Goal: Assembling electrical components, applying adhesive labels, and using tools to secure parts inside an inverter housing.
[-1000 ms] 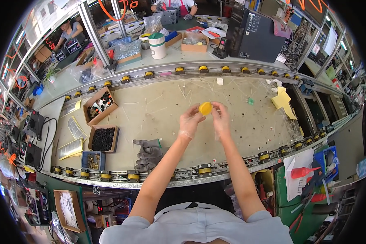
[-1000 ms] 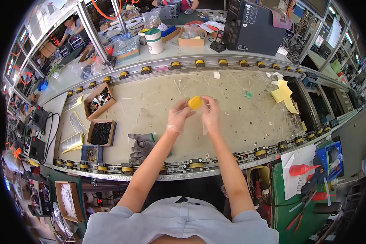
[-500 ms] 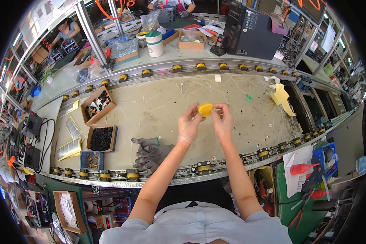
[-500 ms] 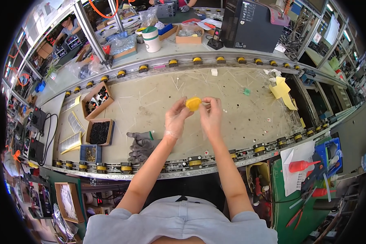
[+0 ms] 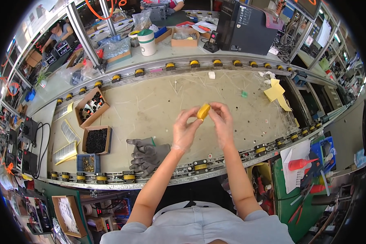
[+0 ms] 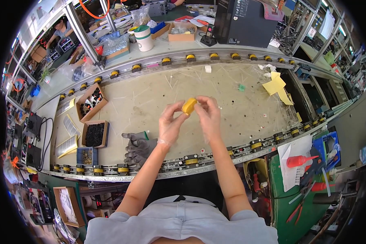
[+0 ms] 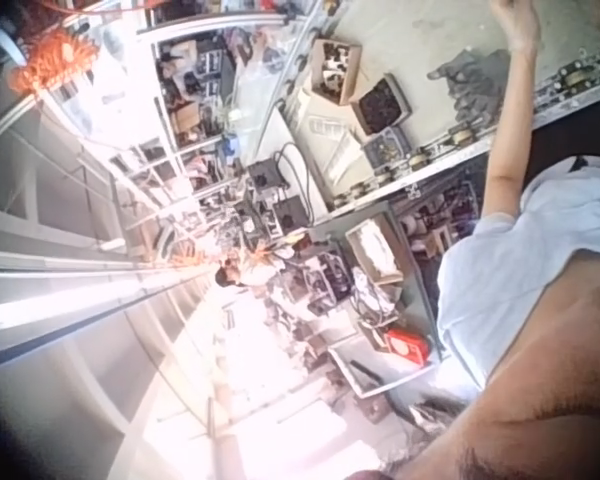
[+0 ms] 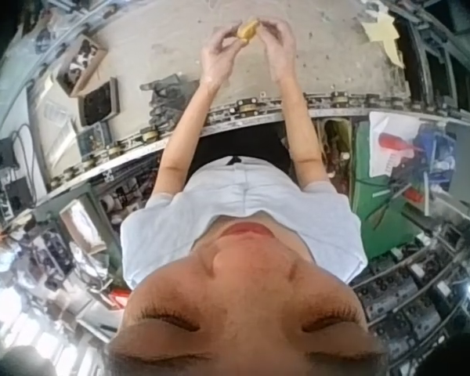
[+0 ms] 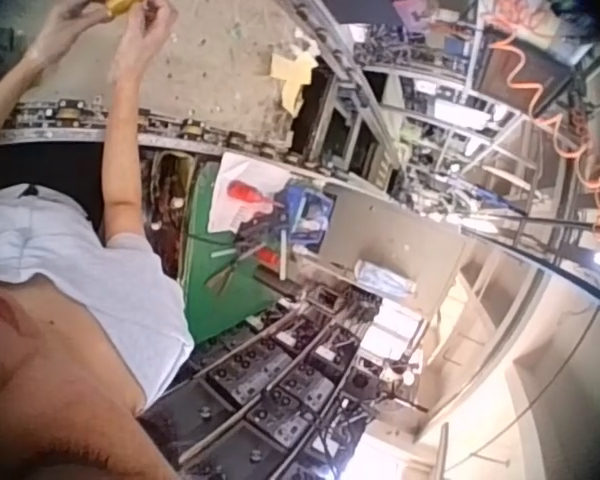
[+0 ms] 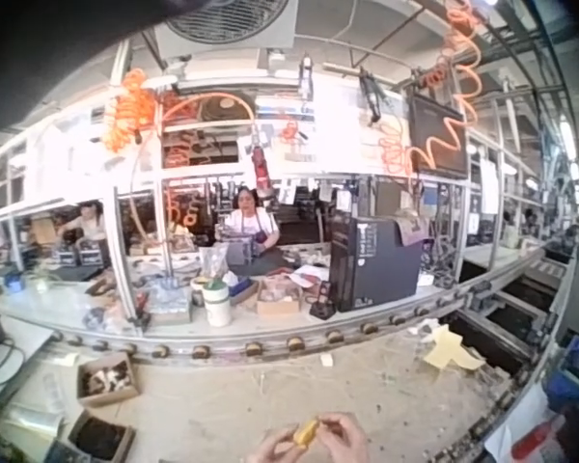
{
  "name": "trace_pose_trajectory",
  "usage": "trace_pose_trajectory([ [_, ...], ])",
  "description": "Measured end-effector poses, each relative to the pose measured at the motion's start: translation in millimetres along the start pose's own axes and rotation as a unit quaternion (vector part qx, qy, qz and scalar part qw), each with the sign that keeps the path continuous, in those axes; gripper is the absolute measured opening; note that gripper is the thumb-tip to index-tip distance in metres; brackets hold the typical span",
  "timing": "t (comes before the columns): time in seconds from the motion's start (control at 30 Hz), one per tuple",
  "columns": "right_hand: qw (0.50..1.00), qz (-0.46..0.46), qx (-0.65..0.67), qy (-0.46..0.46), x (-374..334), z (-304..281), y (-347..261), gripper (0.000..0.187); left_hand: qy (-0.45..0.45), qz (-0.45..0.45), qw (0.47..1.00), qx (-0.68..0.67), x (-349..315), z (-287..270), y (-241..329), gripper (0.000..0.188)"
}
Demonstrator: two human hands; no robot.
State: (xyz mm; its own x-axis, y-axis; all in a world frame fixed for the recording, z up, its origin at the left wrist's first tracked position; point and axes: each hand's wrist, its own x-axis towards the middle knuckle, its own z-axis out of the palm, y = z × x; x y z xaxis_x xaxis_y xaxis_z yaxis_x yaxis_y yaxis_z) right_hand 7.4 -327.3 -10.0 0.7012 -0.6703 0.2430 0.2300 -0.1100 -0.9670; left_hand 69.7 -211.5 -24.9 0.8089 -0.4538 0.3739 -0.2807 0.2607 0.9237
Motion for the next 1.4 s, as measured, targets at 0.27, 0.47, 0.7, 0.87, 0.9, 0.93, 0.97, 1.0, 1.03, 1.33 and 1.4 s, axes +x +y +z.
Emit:
trace_pose_trajectory([
  [0.27,1.0,-0.023,-0.003,-0.013,-9,-3,-4,0.017,0.026,-0.007,0.998,-0.057,-10,-1,-9,0.045],
  [0.47,0.999,-0.047,0.007,-0.023,-19,-5,-24,0.017,0.034,-0.019,0.993,-0.116,-17,-3,4,0.048],
  [0.7,0.994,-0.007,0.052,-0.094,-22,-9,-42,0.025,0.02,-0.041,0.978,-0.202,-22,-11,16,0.049],
  [0.87,0.993,0.015,0.082,-0.085,-23,-10,-54,0.025,0.005,-0.092,0.949,-0.302,-23,-12,27,0.045],
  [0.9,0.991,0.029,0.103,-0.075,-23,-12,-56,0.024,0.001,-0.102,0.94,-0.327,-23,-13,27,0.044],
  [0.93,0.992,0.028,0.101,-0.074,-23,-13,-58,0.024,-0.003,-0.112,0.929,-0.352,-23,-12,28,0.042],
  [0.97,0.983,0.04,0.167,-0.065,-22,-15,-60,0.024,-0.006,-0.111,0.928,-0.355,-22,-12,29,0.042],
  [1.0,0.97,0.052,0.231,-0.053,-21,-18,-62,0.024,-0.003,-0.138,0.927,-0.349,-22,-12,30,0.042],
  [1.03,0.972,0.047,0.225,-0.05,-22,-21,-66,0.024,-0.001,-0.165,0.924,-0.344,-22,-10,30,0.043],
  [1.33,0.9,-0.026,0.418,-0.121,-88,-20,-175,0.017,-0.098,-0.308,0.901,-0.29,-41,0,-1,0.042],
  [1.4,0.735,-0.162,0.507,-0.42,-63,-28,-164,0.011,-0.113,-0.353,0.882,-0.292,-44,0,-5,0.043],
])
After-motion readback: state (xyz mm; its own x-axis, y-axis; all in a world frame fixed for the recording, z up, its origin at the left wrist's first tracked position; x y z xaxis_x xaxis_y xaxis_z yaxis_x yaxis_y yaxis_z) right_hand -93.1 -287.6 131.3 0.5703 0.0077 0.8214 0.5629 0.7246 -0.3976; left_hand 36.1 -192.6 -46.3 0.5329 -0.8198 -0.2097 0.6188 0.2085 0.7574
